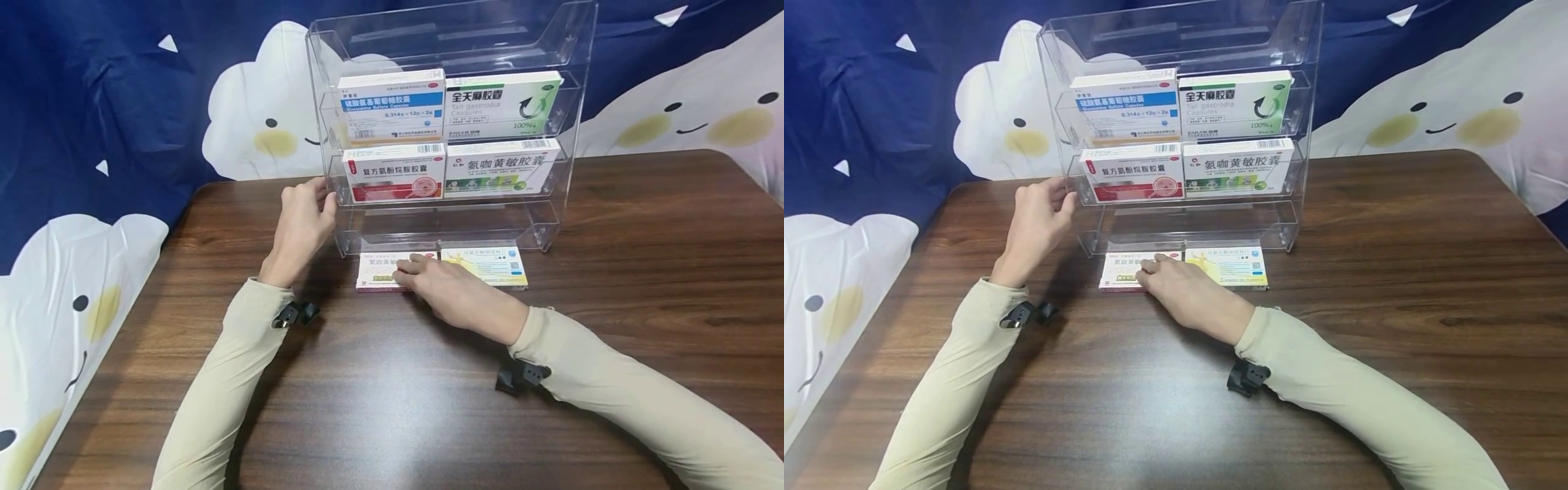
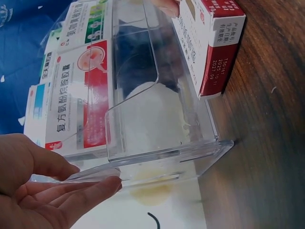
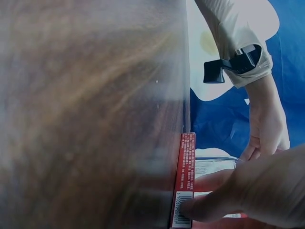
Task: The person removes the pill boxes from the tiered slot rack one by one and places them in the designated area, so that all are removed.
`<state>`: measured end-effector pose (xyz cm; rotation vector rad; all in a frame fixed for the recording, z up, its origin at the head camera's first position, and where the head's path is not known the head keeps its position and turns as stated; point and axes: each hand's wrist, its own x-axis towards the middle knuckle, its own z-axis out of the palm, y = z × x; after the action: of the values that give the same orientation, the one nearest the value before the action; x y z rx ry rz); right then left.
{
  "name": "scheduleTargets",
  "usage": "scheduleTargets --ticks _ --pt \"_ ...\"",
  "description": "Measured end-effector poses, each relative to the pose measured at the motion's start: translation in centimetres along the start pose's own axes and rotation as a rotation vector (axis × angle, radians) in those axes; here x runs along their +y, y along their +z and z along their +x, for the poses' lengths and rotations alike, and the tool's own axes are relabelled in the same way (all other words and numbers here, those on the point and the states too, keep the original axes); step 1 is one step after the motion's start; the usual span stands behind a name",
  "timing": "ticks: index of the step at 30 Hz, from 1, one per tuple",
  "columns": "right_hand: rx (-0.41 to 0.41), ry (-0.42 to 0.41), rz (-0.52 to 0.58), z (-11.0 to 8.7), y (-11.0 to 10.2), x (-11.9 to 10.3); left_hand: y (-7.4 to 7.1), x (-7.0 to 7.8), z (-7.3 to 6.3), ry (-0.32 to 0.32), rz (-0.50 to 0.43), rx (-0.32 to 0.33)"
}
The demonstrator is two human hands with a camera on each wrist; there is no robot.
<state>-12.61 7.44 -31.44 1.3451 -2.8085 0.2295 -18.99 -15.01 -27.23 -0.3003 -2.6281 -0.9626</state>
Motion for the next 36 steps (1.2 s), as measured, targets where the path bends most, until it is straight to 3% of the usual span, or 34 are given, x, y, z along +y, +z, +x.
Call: scheduleTargets --ticks 19,26,29,32,36 --pt "0.003 0.029 0.054 -0.2 0.0 0.3 0.3 -0.3 -0.2 0.012 -0.016 0.006" --pt "0.03 -0.011 0.059 -0.1 -0.2 0.6 0.3 -0.3 -0.2 0.013 -0.02 0.01" --pt "0.091 -0.03 0.121 -0.2 -1.3 1.3 0.2 -0.3 -0.1 0.012 -0.013 0.009" --pt "0.206 -0.027 0.183 -0.4 -3.3 2.4 0.2 -0.2 -0.1 0.019 -0.004 0.012" --pt "0.35 0.024 0.167 -1.0 -6.4 3.9 0.1 -0.2 -0.1 0.027 0.002 0.024"
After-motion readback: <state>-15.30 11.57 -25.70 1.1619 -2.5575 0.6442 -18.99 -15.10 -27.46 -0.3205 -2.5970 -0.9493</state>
